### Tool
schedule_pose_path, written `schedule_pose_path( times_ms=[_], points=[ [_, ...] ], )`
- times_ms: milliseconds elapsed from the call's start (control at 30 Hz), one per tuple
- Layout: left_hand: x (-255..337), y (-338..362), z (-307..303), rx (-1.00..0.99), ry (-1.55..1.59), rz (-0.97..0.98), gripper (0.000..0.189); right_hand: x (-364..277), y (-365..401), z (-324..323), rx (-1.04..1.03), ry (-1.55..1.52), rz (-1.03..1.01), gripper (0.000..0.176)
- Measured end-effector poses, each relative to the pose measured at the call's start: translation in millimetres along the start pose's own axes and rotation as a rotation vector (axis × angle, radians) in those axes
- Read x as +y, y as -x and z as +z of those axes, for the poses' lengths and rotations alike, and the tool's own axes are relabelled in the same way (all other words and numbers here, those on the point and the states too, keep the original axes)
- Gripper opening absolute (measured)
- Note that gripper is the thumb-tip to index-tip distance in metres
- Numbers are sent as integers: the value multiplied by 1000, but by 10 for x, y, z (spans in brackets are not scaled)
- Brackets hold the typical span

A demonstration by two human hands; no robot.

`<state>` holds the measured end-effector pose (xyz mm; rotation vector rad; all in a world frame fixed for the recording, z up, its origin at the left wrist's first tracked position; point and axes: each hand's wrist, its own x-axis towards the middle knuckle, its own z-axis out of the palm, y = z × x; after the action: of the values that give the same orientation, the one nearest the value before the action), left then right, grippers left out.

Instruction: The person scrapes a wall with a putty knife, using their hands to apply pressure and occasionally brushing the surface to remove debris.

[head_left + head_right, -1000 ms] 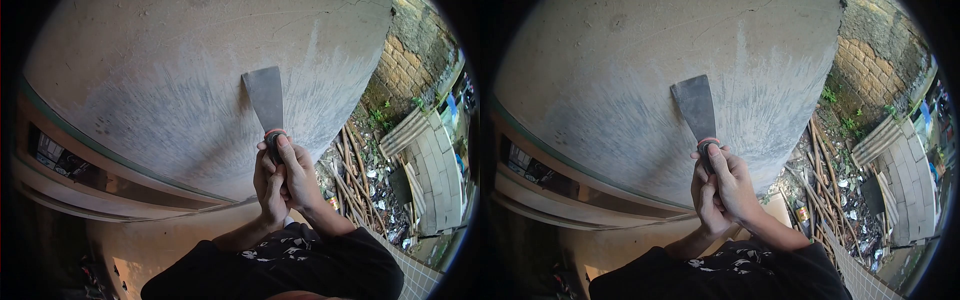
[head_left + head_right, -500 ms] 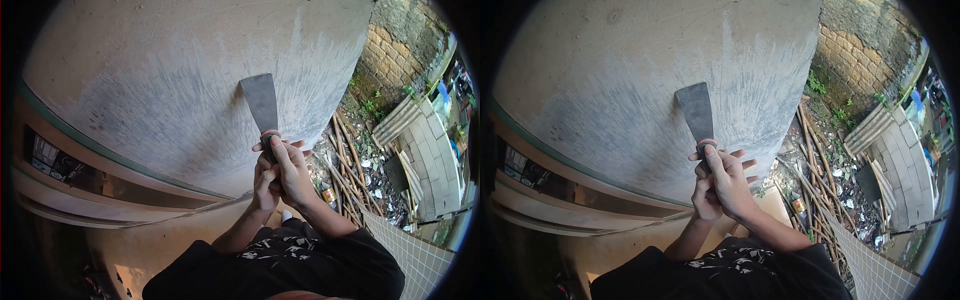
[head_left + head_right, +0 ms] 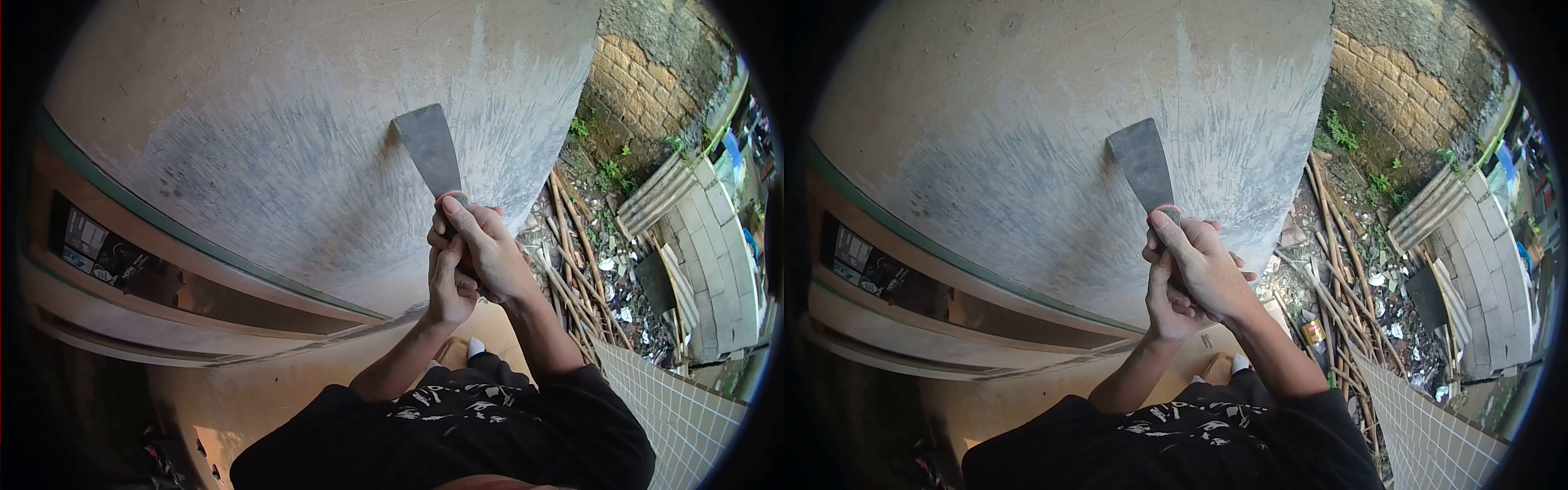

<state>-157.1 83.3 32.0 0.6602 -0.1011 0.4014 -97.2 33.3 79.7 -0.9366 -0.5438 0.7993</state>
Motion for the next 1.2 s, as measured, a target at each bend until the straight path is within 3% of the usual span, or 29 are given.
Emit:
schedule_pose_path(
  times_ms=[67,167,300,400,433,500,567,633,667,700,767,833,867,900,967,1000,1033,1100,1133,1200],
  points=[
    [40,-8,-1,-66,-45,33,39,48,-6,-8,20,128,7,34],
    [26,30,-85,-53,-121,82,44,215,-40,-4,35,271,-99,43],
    [114,1,-196,-25,-237,166,53,62,-95,180,78,254,-69,43],
    [276,-76,-275,-204,-521,214,54,-24,-138,290,118,254,-94,38],
    [215,60,-121,242,-209,-51,52,75,-100,240,115,261,-105,38],
    [64,169,-177,203,-102,63,39,262,-22,174,173,211,-79,36],
    [89,135,-235,222,-142,37,46,241,-12,219,194,105,-85,34],
    [73,122,-339,-49,-1208,685,44,156,44,202,249,201,-24,34],
    [-38,152,-285,-30,-1002,688,42,63,90,176,191,174,23,37],
    [-113,182,-348,2,-988,634,39,59,99,154,152,206,-44,38],
    [-196,243,-399,31,-875,572,39,103,132,112,228,329,16,39],
    [-235,203,-395,95,-653,478,39,159,85,91,197,385,-50,40],
    [-237,156,-405,63,-343,413,47,195,41,92,225,438,-107,42],
    [-186,88,-416,58,-344,415,47,109,17,122,225,438,-113,42],
    [-115,-39,-403,-91,-872,631,44,-143,12,167,126,378,47,44],
    [-132,-42,-312,-87,-780,704,45,-52,-10,102,127,387,-18,46],
    [-167,-13,-394,23,-1060,628,49,13,-12,61,126,397,-25,46],
    [-179,126,-170,41,-324,407,48,155,58,69,207,514,-160,47],
    [-114,104,-240,45,-525,364,48,177,58,115,259,520,-155,47],
    [-74,5,-394,44,-547,394,48,118,-59,132,195,471,-128,46]
  ],
)
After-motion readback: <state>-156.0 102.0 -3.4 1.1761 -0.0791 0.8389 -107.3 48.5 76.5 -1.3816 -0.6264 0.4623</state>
